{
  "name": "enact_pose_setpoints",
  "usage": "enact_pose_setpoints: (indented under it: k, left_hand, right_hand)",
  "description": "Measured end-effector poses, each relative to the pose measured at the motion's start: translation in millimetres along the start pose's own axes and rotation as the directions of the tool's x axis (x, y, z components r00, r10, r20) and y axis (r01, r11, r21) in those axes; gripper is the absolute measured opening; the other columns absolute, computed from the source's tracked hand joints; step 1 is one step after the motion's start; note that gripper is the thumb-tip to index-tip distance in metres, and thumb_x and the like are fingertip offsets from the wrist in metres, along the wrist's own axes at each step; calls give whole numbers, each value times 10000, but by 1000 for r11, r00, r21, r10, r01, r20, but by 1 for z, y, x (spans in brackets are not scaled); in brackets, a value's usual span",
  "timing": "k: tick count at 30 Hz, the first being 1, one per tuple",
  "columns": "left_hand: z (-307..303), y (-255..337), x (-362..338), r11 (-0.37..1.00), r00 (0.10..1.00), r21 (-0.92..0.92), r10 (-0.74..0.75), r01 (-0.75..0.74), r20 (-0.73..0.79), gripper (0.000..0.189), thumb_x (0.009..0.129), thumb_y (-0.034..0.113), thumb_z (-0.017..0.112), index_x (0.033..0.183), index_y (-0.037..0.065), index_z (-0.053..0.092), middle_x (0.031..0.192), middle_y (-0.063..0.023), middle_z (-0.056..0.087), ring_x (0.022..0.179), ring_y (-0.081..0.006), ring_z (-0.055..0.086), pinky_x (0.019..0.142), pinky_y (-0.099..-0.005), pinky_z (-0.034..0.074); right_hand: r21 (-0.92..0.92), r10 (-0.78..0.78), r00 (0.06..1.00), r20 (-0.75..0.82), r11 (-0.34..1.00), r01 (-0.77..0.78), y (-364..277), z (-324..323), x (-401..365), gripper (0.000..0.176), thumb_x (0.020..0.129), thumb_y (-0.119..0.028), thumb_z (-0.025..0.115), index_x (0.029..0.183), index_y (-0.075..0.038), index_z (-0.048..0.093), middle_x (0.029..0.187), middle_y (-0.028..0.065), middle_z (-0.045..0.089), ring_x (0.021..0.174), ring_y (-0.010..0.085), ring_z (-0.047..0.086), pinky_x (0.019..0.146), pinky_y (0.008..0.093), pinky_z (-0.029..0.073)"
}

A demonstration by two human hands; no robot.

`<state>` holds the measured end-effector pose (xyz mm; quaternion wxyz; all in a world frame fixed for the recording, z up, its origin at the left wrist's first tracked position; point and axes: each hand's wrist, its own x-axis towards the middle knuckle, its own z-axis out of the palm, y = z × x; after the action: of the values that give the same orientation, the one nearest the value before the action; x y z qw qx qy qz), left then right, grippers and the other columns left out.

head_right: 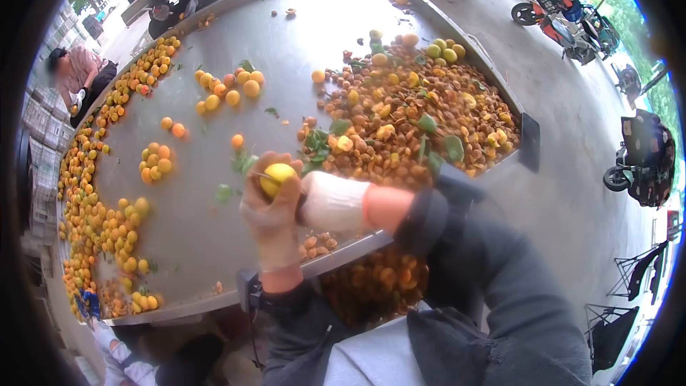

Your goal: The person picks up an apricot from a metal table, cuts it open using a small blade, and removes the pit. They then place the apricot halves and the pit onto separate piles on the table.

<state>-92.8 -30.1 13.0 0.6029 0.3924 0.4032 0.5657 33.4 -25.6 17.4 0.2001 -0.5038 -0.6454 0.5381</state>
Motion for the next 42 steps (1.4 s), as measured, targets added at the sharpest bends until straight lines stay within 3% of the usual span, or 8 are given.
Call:
enact_pose_setpoints:
  k: [11, 17, 19, 23, 29, 38, 40, 42]
  left_hand:
    - [-18, -9, 11, 839, 997, -538, -49, 74, 61, 552, 779, -124, 669, 1289, -2, 497, 1252, -135, 579, 1129, -254, 596, 999, -352, 487]
    - [2, -21, -4, 758, 897, 483, 329, -438, 296, 684, 727, -55, 774, 1339, 39, 485, 1270, -120, 580, 1071, -176, 601, 915, -301, 512]
    - [6, -23, -8, 897, 900, 231, 296, -377, 319, 668, 741, -43, 765, 1341, 58, 491, 1273, -130, 579, 1042, -186, 611, 889, -317, 530]
    - [-10, -31, 0, 897, 933, -415, 267, -149, 242, 464, 903, 125, 632, 1343, 94, 487, 1328, -170, 546, 1255, -333, 506, 1069, -451, 400]
    - [-16, -25, 6, 612, 911, -741, 78, 277, 405, 497, 975, 251, 534, 1425, 87, 401, 1413, -195, 448, 1299, -385, 440, 1077, -519, 386]
    - [-2, -52, -6, 513, 877, -713, -240, 478, 415, 521, 952, 286, 590, 1405, 95, 420, 1114, -169, 623, 873, -280, 662, 710, -368, 595]
    - [6, -51, -14, 926, 953, 296, 159, -234, 258, 525, 943, 345, 601, 1373, 78, 457, 1061, -147, 637, 797, -249, 675, 600, -313, 580]
    - [8, -45, -11, 983, 970, -121, -108, 136, 220, 521, 946, 360, 593, 1358, 66, 469, 1046, -131, 636, 760, -237, 669, 553, -292, 557]
  right_hand:
    - [-213, 24, 1000, -9, 977, -25, 0, -42, -36, 181, 836, -119, 595, 942, -43, 719, 827, 95, 698, 749, 203, 660, 711, 312, 524]
    - [210, 125, 912, -391, 977, -44, -30, -30, -39, 374, 819, -245, 685, 1114, -27, 612, 821, 30, 652, 625, 61, 575, 532, 221, 460]
    - [-43, -56, 881, -471, 998, 40, -8, -23, -29, 426, 833, -287, 686, 1163, -44, 570, 835, 13, 637, 557, 19, 516, 470, 195, 406]
    - [757, 119, 967, -224, 646, 96, -8, -26, -34, 370, 892, -336, 573, 1095, -27, 561, 744, 53, 621, 431, 67, 492, 340, 208, 365]
    - [336, -26, 998, 55, 942, 6, 18, -41, -85, 193, 916, -224, 596, 1014, -78, 675, 769, 10, 632, 503, 43, 494, 444, 195, 379]
    - [426, -64, 554, -830, 569, 704, -35, -36, -55, 143, 917, -13, 495, 1008, -5, 604, 565, -5, 484, 381, 61, 371, 374, 223, 258]
    - [416, -73, 541, -838, 555, 720, -39, -28, -45, 136, 917, -14, 509, 1013, -3, 605, 570, 0, 493, 382, 63, 379, 375, 223, 266]
    - [327, -153, 482, -863, 559, 762, -34, -24, -39, 133, 912, -4, 545, 1020, 7, 621, 595, 7, 527, 400, 60, 403, 386, 223, 292]
